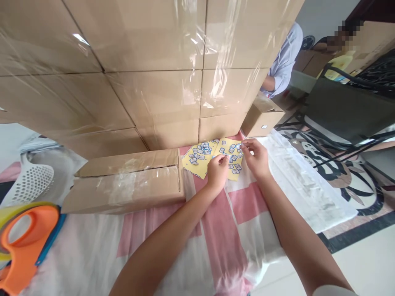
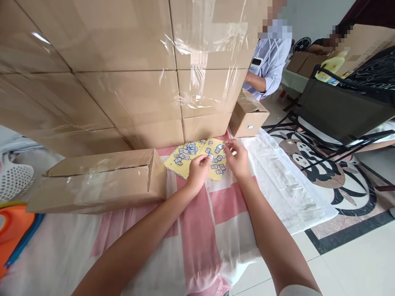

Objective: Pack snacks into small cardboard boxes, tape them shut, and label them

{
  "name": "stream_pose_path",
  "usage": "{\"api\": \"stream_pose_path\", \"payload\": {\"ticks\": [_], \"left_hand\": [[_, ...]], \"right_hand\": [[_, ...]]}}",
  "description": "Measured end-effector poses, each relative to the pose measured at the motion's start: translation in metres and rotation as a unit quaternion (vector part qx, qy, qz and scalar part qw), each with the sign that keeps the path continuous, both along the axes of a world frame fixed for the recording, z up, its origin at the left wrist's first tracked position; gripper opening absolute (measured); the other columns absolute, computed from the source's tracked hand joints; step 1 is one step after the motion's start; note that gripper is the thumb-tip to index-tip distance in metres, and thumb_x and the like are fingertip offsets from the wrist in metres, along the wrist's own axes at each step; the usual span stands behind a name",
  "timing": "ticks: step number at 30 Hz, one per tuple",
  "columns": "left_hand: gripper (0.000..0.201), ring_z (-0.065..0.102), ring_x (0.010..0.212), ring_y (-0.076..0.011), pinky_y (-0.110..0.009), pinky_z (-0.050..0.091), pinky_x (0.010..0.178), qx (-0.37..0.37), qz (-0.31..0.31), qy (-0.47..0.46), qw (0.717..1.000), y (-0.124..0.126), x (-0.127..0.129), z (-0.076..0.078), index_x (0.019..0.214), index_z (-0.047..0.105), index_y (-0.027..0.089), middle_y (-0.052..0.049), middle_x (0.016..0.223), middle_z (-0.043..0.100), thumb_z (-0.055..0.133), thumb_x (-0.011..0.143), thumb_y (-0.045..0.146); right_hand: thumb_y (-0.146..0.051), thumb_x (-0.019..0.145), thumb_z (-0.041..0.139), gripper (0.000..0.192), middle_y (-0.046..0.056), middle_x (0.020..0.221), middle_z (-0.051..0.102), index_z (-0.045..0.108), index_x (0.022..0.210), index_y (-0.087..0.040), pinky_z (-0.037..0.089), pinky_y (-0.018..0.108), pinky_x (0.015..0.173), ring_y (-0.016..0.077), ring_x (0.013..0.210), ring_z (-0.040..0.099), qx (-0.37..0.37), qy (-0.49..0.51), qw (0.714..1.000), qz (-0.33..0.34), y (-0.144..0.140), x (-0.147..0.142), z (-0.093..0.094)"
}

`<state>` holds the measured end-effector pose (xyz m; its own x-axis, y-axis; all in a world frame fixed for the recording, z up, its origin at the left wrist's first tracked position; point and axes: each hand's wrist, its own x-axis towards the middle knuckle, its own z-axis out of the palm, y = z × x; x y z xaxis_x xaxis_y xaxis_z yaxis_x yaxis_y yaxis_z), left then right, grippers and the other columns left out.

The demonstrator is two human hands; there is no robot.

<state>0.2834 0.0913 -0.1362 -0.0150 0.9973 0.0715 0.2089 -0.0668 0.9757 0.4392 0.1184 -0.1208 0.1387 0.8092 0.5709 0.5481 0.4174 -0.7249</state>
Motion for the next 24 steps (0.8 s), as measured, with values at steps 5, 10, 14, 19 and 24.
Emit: {"api": "stream_pose_path", "payload": {"ticks": [5, 10, 14, 19, 24], "left_hand": [[0.017, 0.066, 0.098, -0.0203, -0.032, 0.048, 0.087, 0.027, -0.024, 0.099, 0.994, 0.006, -0.007, 0.009, 0.096, 0.074, 0.021, -0.009, 0.105, 0.073, 0.057, 0.096, 0.024], [0.030, 0.070, 0.088, -0.0221, -0.032, 0.050, 0.078, -0.007, -0.084, 0.215, 0.973, 0.022, -0.010, 0.022, 0.119, 0.070, 0.021, -0.007, 0.093, 0.076, 0.062, 0.091, 0.018], [0.032, 0.070, 0.095, -0.0274, -0.036, 0.050, 0.078, -0.027, -0.082, 0.315, 0.945, 0.030, -0.003, 0.028, 0.122, 0.068, 0.016, -0.014, 0.101, 0.075, 0.063, 0.090, 0.018], [0.019, 0.065, 0.110, -0.0337, -0.042, 0.051, 0.085, -0.018, -0.063, 0.420, 0.905, 0.025, 0.009, 0.032, 0.094, 0.075, 0.014, -0.018, 0.103, 0.072, 0.059, 0.088, 0.007], [0.020, 0.052, 0.128, -0.0374, -0.044, 0.049, 0.093, 0.027, -0.017, 0.474, 0.880, 0.019, 0.006, 0.031, 0.108, 0.072, 0.011, -0.023, 0.122, 0.065, 0.058, 0.093, 0.012]], "right_hand": [[-0.039, 0.089, 0.064, 0.016, 0.005, 0.093, 0.075, 0.065, 0.092, -0.024, 0.054, 0.037, 0.075, 0.0230, 0.088, 0.071, -0.019, 0.011, 0.999, -0.049, 0.004, 0.007, 0.001], [-0.035, 0.088, 0.062, 0.015, 0.005, 0.093, 0.075, 0.063, 0.097, -0.023, 0.053, 0.037, 0.073, 0.0227, 0.088, 0.071, -0.022, 0.002, 0.999, -0.042, 0.003, 0.004, 0.001], [-0.031, 0.087, 0.061, 0.013, 0.005, 0.093, 0.075, 0.063, 0.097, -0.023, 0.052, 0.036, 0.072, 0.0224, 0.088, 0.071, -0.012, 0.016, 0.999, -0.035, 0.001, 0.002, 0.003], [-0.032, 0.090, 0.060, 0.012, 0.005, 0.096, 0.075, 0.062, 0.098, -0.024, 0.053, 0.037, 0.074, 0.0223, 0.086, 0.070, -0.006, 0.004, 1.000, -0.016, -0.006, -0.003, 0.007], [-0.032, 0.092, 0.061, 0.024, 0.004, 0.091, 0.075, 0.060, 0.115, -0.025, 0.054, 0.037, 0.075, 0.0224, 0.087, 0.071, -0.006, 0.010, 1.000, 0.005, -0.012, -0.010, 0.010]]}}
